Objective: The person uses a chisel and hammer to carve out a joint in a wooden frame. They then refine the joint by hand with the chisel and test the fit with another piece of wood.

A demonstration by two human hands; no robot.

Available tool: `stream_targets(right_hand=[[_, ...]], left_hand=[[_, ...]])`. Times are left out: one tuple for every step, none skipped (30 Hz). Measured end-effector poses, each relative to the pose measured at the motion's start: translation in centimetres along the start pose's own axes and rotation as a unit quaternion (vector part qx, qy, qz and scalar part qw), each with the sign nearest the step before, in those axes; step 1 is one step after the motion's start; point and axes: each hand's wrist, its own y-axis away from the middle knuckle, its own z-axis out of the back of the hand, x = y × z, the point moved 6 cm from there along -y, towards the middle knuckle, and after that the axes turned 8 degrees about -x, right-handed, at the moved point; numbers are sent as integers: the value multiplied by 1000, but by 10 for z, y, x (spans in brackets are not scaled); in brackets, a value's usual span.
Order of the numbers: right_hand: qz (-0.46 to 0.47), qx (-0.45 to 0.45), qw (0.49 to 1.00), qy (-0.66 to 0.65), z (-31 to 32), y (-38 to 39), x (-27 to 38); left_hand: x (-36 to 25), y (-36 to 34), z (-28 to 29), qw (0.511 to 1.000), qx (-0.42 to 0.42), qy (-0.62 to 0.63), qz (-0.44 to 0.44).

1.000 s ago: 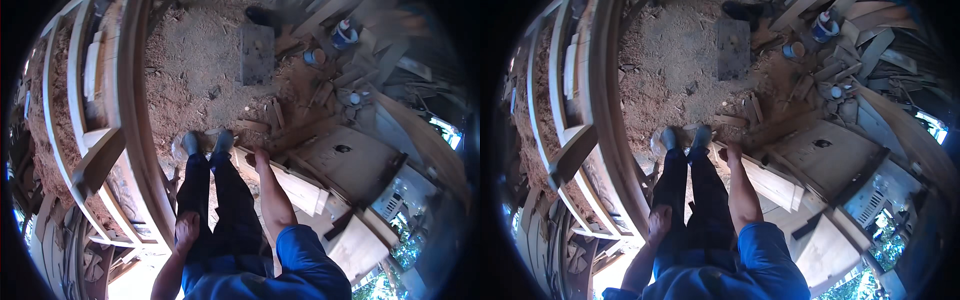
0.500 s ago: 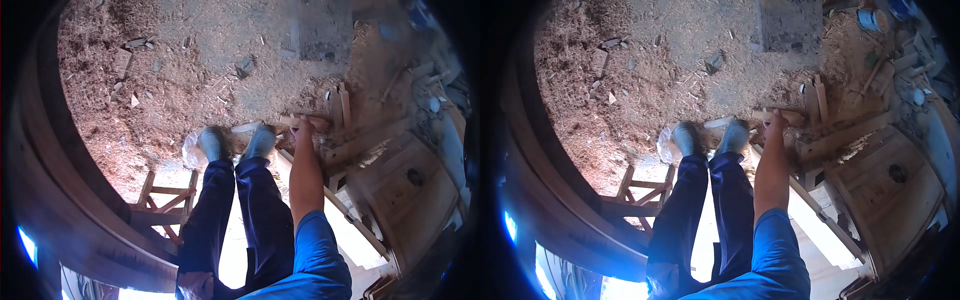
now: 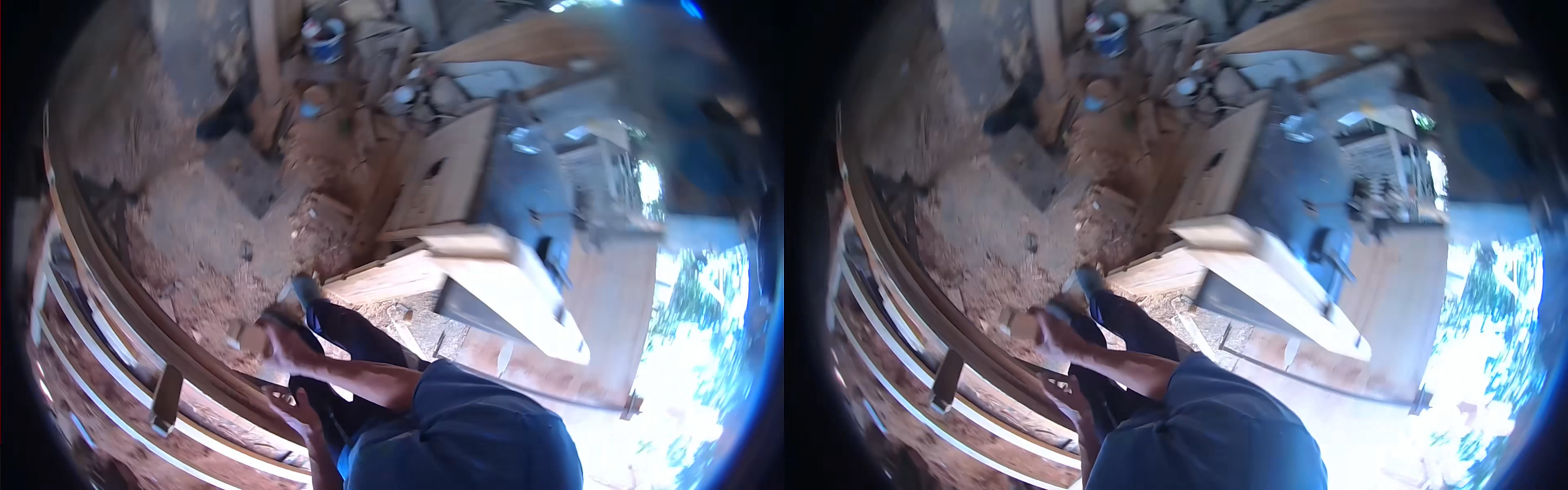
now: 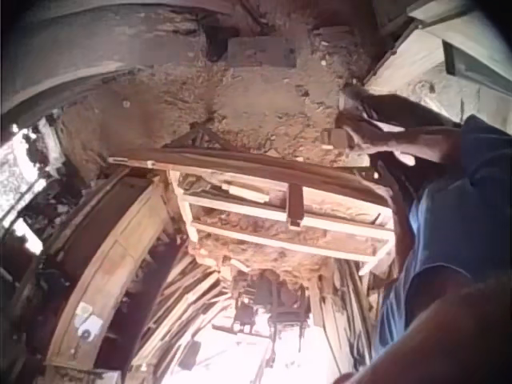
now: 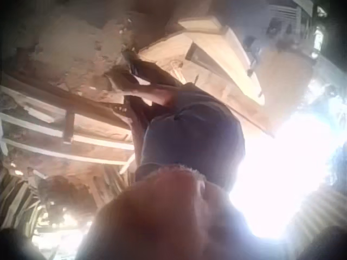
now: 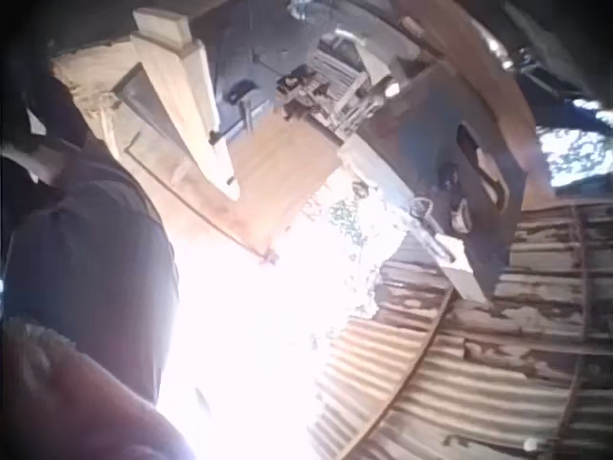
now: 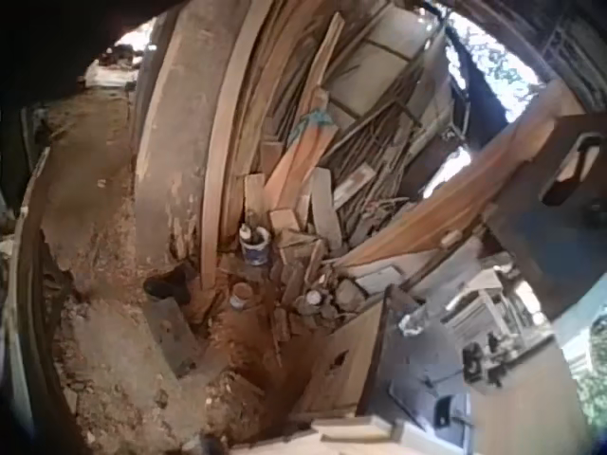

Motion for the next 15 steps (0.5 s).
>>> stream_targets(right_hand=[[158,-82,981,72,8,27,60],[114,1,993,29,14,52,87],[99,37,994,23,21,76,114],[93,53,994,32,31,98,138],[113,57,992,26,46,118,164],[174,36,983,46,68,132,192],[218,26,973,71,90,154,220],[244,37,964,103,113,179,247],[284,16,953,108,150,207,278],[400,-63,911,77,198,247,317],[458,-124,880,35,251,285,349],[557,-229,796,66,305,337,383],[602,-296,740,59,350,385,411],[637,-338,690,69,376,436,434],[676,-355,640,78,390,487,454]], left_hand=[[-23,-9,12,992,-54,-42,-109],[-39,-10,22,983,-1,128,-134],[-47,-18,30,964,57,247,-78],[-48,-22,34,933,115,334,62],[-87,-18,46,925,171,311,-132],[-106,-13,48,925,155,317,-144],[-129,-2,57,918,147,324,-177],[-153,-3,58,928,200,253,-186],[-178,9,56,904,243,305,-173],[-197,18,53,908,255,303,-137],[-208,21,54,933,285,207,-69],[-218,29,49,923,303,235,7],[-235,34,47,921,316,229,-9],[-249,37,46,916,335,220,-34],[-258,43,46,910,341,235,-31]])
